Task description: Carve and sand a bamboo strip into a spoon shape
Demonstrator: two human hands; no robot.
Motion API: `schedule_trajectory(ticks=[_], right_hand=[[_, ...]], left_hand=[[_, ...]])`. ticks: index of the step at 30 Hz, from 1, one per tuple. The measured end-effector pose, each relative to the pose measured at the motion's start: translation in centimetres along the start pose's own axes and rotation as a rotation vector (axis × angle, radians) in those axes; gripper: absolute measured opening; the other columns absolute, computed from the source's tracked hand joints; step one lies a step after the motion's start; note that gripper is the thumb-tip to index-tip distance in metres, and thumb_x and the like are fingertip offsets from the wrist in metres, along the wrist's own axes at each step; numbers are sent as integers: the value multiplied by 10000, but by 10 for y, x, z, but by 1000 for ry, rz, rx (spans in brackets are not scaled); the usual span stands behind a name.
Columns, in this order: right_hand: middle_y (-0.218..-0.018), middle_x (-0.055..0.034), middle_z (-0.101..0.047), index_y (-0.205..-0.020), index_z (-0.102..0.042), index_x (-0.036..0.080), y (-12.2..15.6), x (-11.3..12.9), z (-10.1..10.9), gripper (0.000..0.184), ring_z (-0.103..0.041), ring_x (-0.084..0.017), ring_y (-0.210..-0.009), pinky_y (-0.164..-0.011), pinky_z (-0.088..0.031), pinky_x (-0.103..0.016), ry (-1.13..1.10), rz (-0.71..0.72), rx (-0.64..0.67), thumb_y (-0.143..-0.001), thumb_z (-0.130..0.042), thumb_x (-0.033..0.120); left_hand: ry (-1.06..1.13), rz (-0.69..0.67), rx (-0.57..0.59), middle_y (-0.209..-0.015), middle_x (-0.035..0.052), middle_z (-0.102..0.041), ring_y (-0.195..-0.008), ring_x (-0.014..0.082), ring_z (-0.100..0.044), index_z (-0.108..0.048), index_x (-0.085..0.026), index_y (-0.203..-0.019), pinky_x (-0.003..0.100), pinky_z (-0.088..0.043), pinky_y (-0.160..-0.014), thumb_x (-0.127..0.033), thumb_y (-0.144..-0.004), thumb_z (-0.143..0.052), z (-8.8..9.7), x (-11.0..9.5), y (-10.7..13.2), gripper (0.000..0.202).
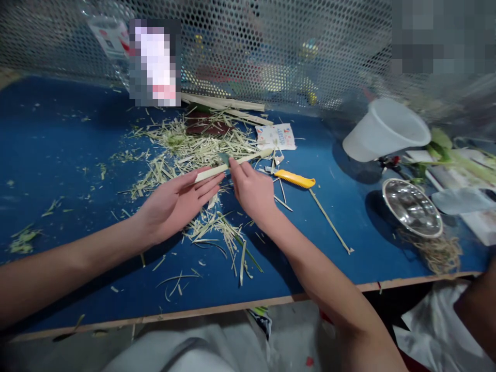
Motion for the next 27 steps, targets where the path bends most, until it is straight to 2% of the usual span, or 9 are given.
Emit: schedule_trajectory(ticks=[2, 6, 7, 11, 15, 17, 21, 25, 27], right_hand=[[-918, -84, -691, -1377, -606, 142, 1, 2, -1, 434, -523, -108, -598, -521, -354, -277, -12, -11, 9, -1032, -363, 243], [-1002, -112, -707, -1399, -577, 107, 5, 25, -3, 448, -585, -119, -680, -589, -422, -274, -118, 166, 26, -1000, -381, 156], [-969, -98, -711, -1409, -573, 127, 5, 24, -4, 453, -580, -115, -666, -587, -420, -270, -121, 169, 32, -1000, -381, 157], [-884, -90, -710, -1442, -542, 141, 3, 1, -9, 464, -561, -122, -621, -539, -387, -269, -56, -33, 54, -1020, -361, 209], [-922, -103, -713, -1485, -478, 101, 8, 19, -12, 503, -602, -137, -693, -601, -442, -275, -151, 106, 77, -1000, -360, 161], [-882, -81, -705, -1488, -485, 141, 8, 20, -14, 506, -600, -131, -683, -605, -446, -266, -169, 132, 91, -994, -375, 150], [-930, -117, -711, -1521, -441, 141, 6, -1, -15, 534, -600, -141, -656, -568, -446, -278, -131, -45, 61, -993, -365, 168], [-926, -93, -711, -1545, -395, 144, 9, 14, -16, 562, -624, -139, -707, -624, -473, -269, -219, 103, 104, -983, -384, 144], [-927, -92, -714, -1517, -444, 153, 8, 11, -18, 534, -629, -135, -697, -619, -469, -261, -203, 89, 135, -988, -371, 145]], left_hand=[[1, 14, -23, -1340, 195, -657, -1328, 267, -574, -563, -99, -1363, 382, -430, -1157, -137, -929, -544, 0, 0, 0, 436], [7, 6, -61, -1297, 183, -684, -1281, 258, -609, -561, -88, -1355, 408, -430, -1162, -96, -942, -477, 1, 0, 1, 422], [7, -3, -54, -1321, 176, -673, -1290, 255, -604, -563, -102, -1352, 404, -424, -1167, -93, -941, -476, 1, -1, 1, 420], [-18, -6, -26, -1423, 180, -607, -1357, 260, -555, -548, -132, -1371, 375, -407, -1180, -126, -938, -512, 0, -3, 2, 435], [-38, -17, -61, -1376, 215, -635, -1365, 259, -548, -515, -57, -1403, 376, -377, -1206, -104, -937, -483, 2, -3, 2, 469], [-28, -29, -71, -1362, 206, -648, -1377, 262, -537, -494, -62, -1432, 380, -375, -1211, -94, -927, -486, 3, -4, 2, 506], [3, -13, -29, -1418, 169, -625, -1408, 262, -507, -468, -138, -1480, 382, -385, -1204, -117, -942, -489, 0, -5, 4, 539], [1, -24, -55, -1370, 173, -658, -1347, 269, -570, -506, -123, -1447, 425, -393, -1203, -84, -937, -469, 2, -5, 3, 513], [-14, -42, -51, -1371, 188, -653, -1338, 272, -578, -516, -89, -1427, 413, -408, -1192, -82, -933, -485, 3, -6, 4, 495]])
Point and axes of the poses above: each hand's wrist, its own y-axis away from the middle knuckle, its own z-axis out of the back of the hand, x = y × z, the point moved 7 cm from there along -y, towards the middle knuckle
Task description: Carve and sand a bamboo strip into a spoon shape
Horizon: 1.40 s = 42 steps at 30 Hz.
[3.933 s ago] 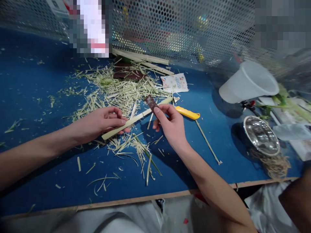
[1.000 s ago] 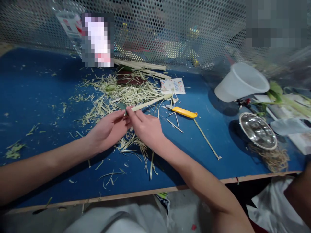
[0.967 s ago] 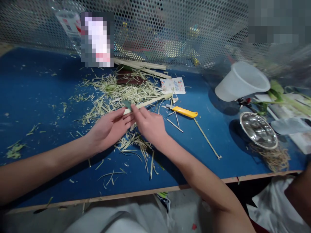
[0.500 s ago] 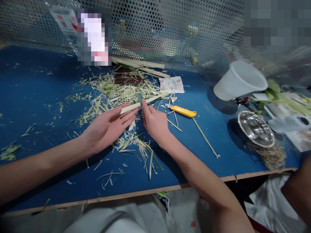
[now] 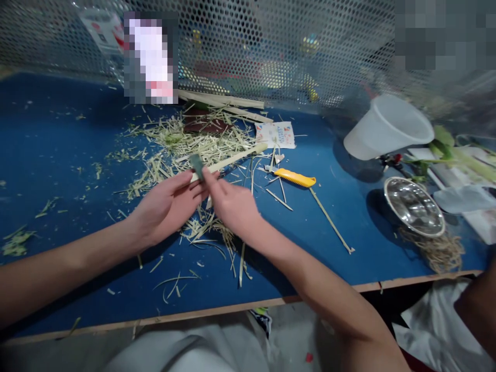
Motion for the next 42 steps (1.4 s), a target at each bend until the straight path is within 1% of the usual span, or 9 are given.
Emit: schedule_trajectory(ticks=[3, 8, 12, 16, 21, 26, 30, 37, 42], right_hand=[[-1021, -150, -728, -1482, -479, 108, -1, -18, 5, 493, -646, -158, -719, -613, -479, -278, 47, -182, -48, -1012, -361, 200], [-960, -107, -729, -1536, -405, 130, 1, 13, 5, 534, -637, -145, -718, -622, -483, -267, -67, 31, -16, -1006, -347, 160], [-959, -102, -728, -1543, -403, 144, 3, 27, 8, 554, -644, -153, -759, -652, -498, -274, -73, 4, -56, -991, -359, 144], [-927, -94, -734, -1499, -456, 72, 2, 42, 8, 540, -620, -144, -696, -611, -469, -272, -71, 143, -41, -971, -351, 110], [-878, -75, -730, -1461, -501, 84, -1, 40, 13, 501, -621, -143, -703, -622, -457, -274, -25, 81, -64, -985, -347, 122], [-841, -70, -733, -1446, -514, 91, 1, 54, 14, 502, -613, -146, -703, -624, -458, -275, 24, 199, -72, -967, -372, 126], [-849, -59, -735, -1435, -531, 90, -2, 45, 17, 488, -618, -134, -676, -605, -444, -271, 86, 118, -94, -976, -367, 108], [-879, -64, -754, -1423, -547, 88, 0, 54, 18, 480, -649, -147, -690, -611, -470, -280, 36, 189, -96, -976, -375, 118], [-1019, -95, -775, -1409, -574, 124, 0, 16, 34, 444, -703, -144, -778, -651, -507, -269, -62, 24, -172, -1030, -358, 210]], left_hand=[[-20, 2, 36, -1437, 193, -603, -1366, 269, -551, -532, -91, -1411, 369, -419, -1180, -115, -939, -518, 0, -1, 1, 472], [13, 44, -14, -1368, 185, -651, -1320, 273, -586, -518, -112, -1437, 406, -442, -1161, -214, -976, -494, 0, 2, -2, 473], [49, 49, -13, -1361, 171, -655, -1301, 283, -601, -501, -158, -1459, 432, -453, -1146, -364, -1004, -466, -3, 5, -4, 500], [16, 87, -81, -1336, 177, -671, -1305, 274, -599, -491, -153, -1459, 411, -454, -1136, -484, -1001, -448, 3, 10, -3, 567], [16, 65, -38, -1346, 166, -669, -1319, 283, -586, -492, -173, -1464, 418, -434, -1143, -514, -998, -433, -3, 9, 1, 581], [0, 102, -61, -1301, 150, -699, -1329, 283, -583, -514, -211, -1456, 392, -439, -1140, -581, -943, -513, -1, 11, 4, 632], [38, 101, 1, -1329, 160, -684, -1305, 331, -597, -497, -202, -1470, 455, -453, -1126, -656, -916, -492, -6, 9, 7, 717], [34, 151, 11, -1350, 144, -672, -1291, 323, -606, -534, -212, -1429, 466, -456, -1120, -669, -906, -493, -4, 13, 9, 696], [57, 104, 83, -1319, 192, -674, -1310, 320, -588, -544, -100, -1403, 433, -450, -1129, -549, -916, -534, -5, 7, 6, 661]])
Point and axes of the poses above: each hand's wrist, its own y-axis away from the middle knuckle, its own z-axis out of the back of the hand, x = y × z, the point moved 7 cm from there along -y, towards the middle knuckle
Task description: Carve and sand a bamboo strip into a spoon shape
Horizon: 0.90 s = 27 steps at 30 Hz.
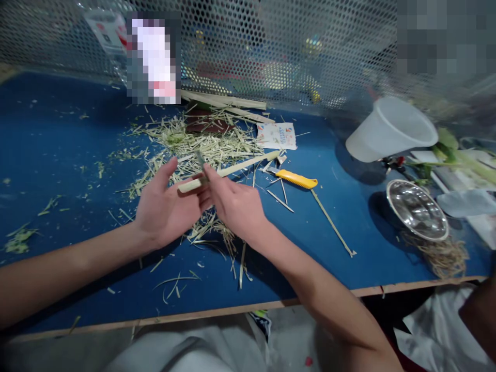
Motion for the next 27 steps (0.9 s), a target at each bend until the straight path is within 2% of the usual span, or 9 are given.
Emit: schedule_trajectory(ticks=[3, 6, 10, 12, 15, 17, 21, 25, 27], right_hand=[[-986, -110, -770, -1374, -613, 136, 3, -19, 0, 425, -703, -157, -761, -659, -515, -285, 33, -85, -6, -1030, -386, 240], [-935, -109, -759, -1421, -567, 115, 8, -12, -13, 449, -679, -158, -727, -626, -504, -286, 34, -44, 65, -1016, -393, 204], [-900, -93, -744, -1456, -524, 99, 10, 9, -25, 488, -645, -145, -692, -616, -492, -277, 39, 92, 122, -988, -393, 135], [-908, -83, -743, -1459, -527, 129, 9, 4, -23, 489, -636, -139, -680, -605, -483, -273, 73, 78, 110, -990, -388, 135], [-924, -81, -741, -1478, -504, 151, 8, -12, -16, 496, -641, -138, -681, -586, -471, -268, 122, -15, 64, -997, -382, 153], [-929, -86, -739, -1506, -461, 143, 9, -11, -16, 519, -643, -140, -683, -588, -472, -268, 115, -6, 76, -993, -382, 147], [-952, -82, -740, -1541, -410, 168, 10, 0, -23, 566, -639, -136, -687, -612, -478, -265, 85, 88, 151, -977, -404, 125], [-913, -74, -729, -1567, -367, 206, 7, -17, -20, 591, -626, -137, -645, -577, -456, -269, 139, -79, 107, -980, -396, 139], [-923, -84, -731, -1568, -361, 182, 8, -14, -23, 583, -624, -138, -646, -580, -458, -272, 113, -77, 127, -987, -384, 148]], left_hand=[[-20, -12, 0, -1343, 199, -659, -1344, 291, -562, -521, -67, -1414, 399, -405, -1173, -339, -915, -588, 1, 0, -2, 572], [-44, -10, -35, -1355, 186, -655, -1320, 261, -580, -549, -78, -1388, 383, -397, -1184, -206, -942, -548, 4, 4, -8, 464], [-12, 6, -119, -1330, 180, -671, -1276, 251, -610, -568, -109, -1374, 424, -429, -1161, -283, -1026, -420, 14, 11, -11, 416], [-25, -24, -79, -1358, 165, -658, -1314, 242, -583, -579, -126, -1366, 414, -419, -1172, -278, -1026, -437, 13, 10, -10, 399], [-61, -51, -5, -1433, 105, -620, -1378, 212, -529, -574, -188, -1378, 370, -400, -1189, -176, -980, -534, 9, 9, -5, 400], [-67, -48, -10, -1448, 93, -612, -1389, 198, -520, -556, -197, -1397, 357, -390, -1196, -132, -971, -533, 8, 10, -3, 432], [-52, -60, -70, -1420, 108, -632, -1395, 195, -516, -542, -172, -1417, 372, -358, -1216, -187, -1025, -427, 11, 9, -3, 409], [-64, -64, -38, -1492, 92, -576, -1426, 206, -482, -530, -211, -1438, 359, -371, -1206, -237, -1024, -452, 8, 6, -4, 422], [-65, -51, -54, -1485, 116, -581, -1411, 206, -499, -515, -181, -1447, 346, -377, -1201, -239, -1023, -452, 9, 6, -5, 432]])
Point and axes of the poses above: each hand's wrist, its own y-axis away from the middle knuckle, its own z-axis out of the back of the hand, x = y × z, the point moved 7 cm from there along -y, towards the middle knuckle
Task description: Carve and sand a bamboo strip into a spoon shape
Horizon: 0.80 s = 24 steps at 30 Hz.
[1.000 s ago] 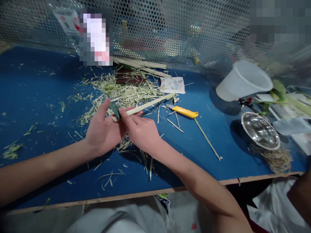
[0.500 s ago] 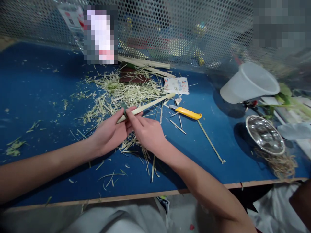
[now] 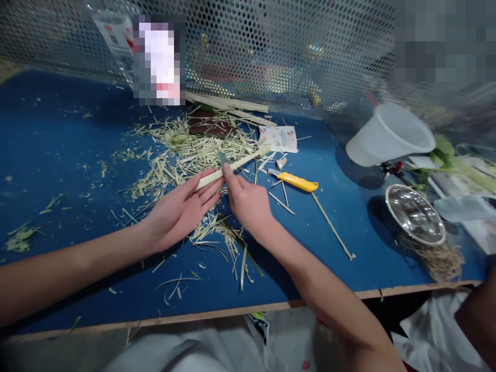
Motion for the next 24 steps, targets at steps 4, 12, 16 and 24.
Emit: schedule_trajectory(ticks=[4, 12, 16, 24], right_hand=[[-972, -87, -740, -1516, -451, 155, 1, 16, -6, 528, -635, -132, -690, -616, -465, -268, -40, 135, 78, -995, -367, 148], [-944, -92, -744, -1521, -431, 126, 0, 12, -7, 532, -632, -134, -667, -587, -454, -262, -33, 66, 94, -994, -364, 158], [-997, -91, -756, -1466, -507, 143, 1, 26, -5, 494, -642, -127, -692, -616, -470, -257, -80, 156, 88, -989, -380, 150], [-806, -58, -733, -1383, -574, 99, 2, 43, 0, 464, -604, -139, -625, -577, -428, -276, -1, 202, -14, -963, -377, 118]], left_hand=[[-4, -3, -53, -1445, 142, -611, -1390, 207, -522, -492, -147, -1461, 371, -360, -1216, -221, -1028, -417, 5, 0, -1, 446], [-45, 1, -1, -1456, 109, -606, -1414, 192, -492, -498, -194, -1469, 343, -319, -1235, -228, -1009, -478, 5, 1, -1, 461], [-29, -18, -6, -1339, 118, -675, -1340, 190, -561, -554, -160, -1414, 322, -370, -1208, -195, -983, -530, 5, -1, -3, 433], [-39, 9, -50, -1396, 129, -647, -1377, 205, -533, -584, -174, -1378, 318, -367, -1200, -351, -958, -607, 3, 3, 0, 457]])
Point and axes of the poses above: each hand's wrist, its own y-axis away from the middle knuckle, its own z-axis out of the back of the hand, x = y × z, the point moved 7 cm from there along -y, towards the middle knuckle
